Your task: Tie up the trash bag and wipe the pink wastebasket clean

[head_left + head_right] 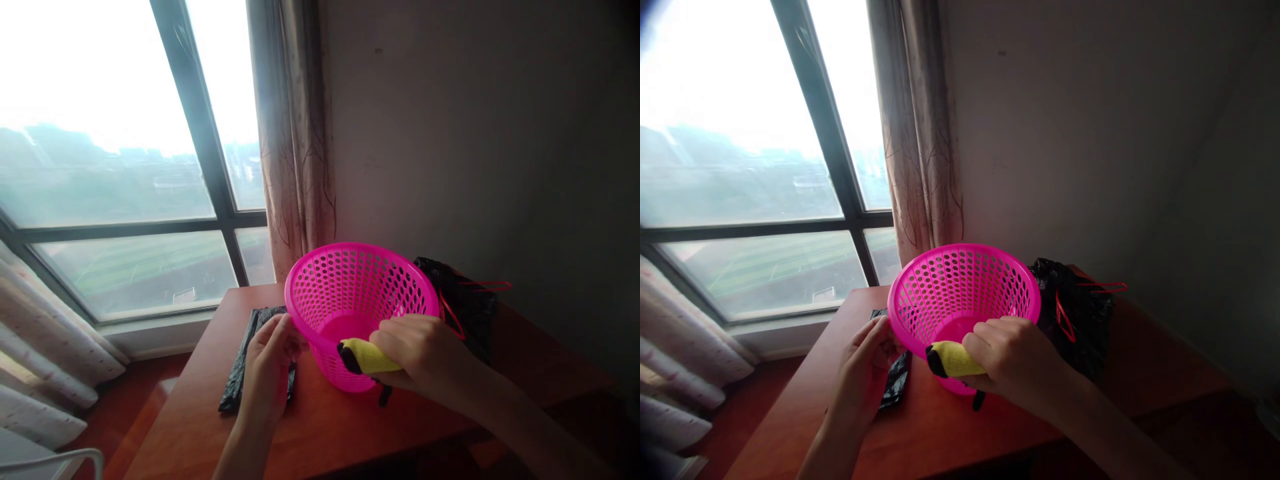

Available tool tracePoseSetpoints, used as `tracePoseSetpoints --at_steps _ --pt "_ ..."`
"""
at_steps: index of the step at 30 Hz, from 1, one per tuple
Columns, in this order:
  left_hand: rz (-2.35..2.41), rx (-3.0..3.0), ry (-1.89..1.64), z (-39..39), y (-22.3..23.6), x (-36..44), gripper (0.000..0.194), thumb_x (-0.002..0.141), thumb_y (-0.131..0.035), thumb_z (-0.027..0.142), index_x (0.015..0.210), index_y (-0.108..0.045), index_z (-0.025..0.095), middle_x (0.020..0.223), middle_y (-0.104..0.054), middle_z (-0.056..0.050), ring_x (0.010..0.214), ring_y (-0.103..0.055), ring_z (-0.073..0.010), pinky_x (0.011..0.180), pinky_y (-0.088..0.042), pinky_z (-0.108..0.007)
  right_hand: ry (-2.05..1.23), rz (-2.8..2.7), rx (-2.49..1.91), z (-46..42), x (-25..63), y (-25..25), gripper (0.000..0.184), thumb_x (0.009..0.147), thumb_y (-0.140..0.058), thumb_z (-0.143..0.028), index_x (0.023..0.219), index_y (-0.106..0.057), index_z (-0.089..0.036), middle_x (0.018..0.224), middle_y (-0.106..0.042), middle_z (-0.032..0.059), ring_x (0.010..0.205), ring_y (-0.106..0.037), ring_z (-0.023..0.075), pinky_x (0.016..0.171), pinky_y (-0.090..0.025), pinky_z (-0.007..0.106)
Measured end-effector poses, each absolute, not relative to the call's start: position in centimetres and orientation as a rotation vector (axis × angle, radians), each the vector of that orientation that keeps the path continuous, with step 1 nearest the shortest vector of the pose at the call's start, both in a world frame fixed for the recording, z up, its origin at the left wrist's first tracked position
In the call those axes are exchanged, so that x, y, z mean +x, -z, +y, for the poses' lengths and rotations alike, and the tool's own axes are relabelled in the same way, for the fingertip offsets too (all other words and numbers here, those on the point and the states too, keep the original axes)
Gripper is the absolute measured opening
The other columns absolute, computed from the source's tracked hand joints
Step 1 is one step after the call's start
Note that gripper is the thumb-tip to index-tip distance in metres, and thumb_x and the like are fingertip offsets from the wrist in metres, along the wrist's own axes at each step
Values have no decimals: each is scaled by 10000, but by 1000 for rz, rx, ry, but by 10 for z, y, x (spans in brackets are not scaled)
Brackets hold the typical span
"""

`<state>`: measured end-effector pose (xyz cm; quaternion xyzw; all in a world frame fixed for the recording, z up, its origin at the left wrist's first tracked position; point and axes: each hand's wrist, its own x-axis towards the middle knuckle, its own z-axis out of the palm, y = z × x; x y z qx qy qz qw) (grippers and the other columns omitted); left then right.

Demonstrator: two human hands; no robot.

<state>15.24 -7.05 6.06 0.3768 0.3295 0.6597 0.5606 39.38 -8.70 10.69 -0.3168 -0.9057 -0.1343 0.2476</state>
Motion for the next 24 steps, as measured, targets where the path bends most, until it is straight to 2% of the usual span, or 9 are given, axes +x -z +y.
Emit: tracePoseSetpoints --at_steps 3,9,13,20,24 --pt "799 909 -1574 -92 -54 167 309 875 -678 412 726 -636 144 638 -577 -3 582 -499 -103 550 -410 -206 390 -2464 -847 -85 386 -108 397 994 -489 -477 728 -548 -187 655 -554 -14 590 -462 122 584 -228 313" --pt "894 909 -1686 -121 -41 191 265 883 -678 403 780 -627 164 671 -557 9 614 -477 -103 575 -408 -205 406 -2450 -857 -87 370 -105 398 997 -471 -488 733 -526 -195 665 -559 -14 593 -463 132 577 -213 327" --pt "930 905 -1697 -120 -37 186 277 884 -672 429 797 -623 171 660 -559 13 606 -470 -104 568 -402 -204 420 -2441 -874 -90 365 -103 359 980 -514 -473 748 -518 -200 670 -556 -16 595 -460 139 576 -204 331" --pt "1043 987 -1659 -113 -42 175 317 807 -747 423 679 -622 161 566 -540 13 532 -430 -101 485 -350 -199 366 -2460 -838 -89 371 -106 342 982 -523 -443 747 -524 -193 677 -562 -16 597 -477 131 582 -239 321" --pt "946 963 -1640 -109 -49 170 297 804 -750 404 692 -632 155 570 -541 12 542 -459 -102 502 -379 -197 299 -2511 -803 -89 381 -111 310 982 -530 -427 779 -543 -192 698 -576 -16 623 -503 125 597 -267 302"
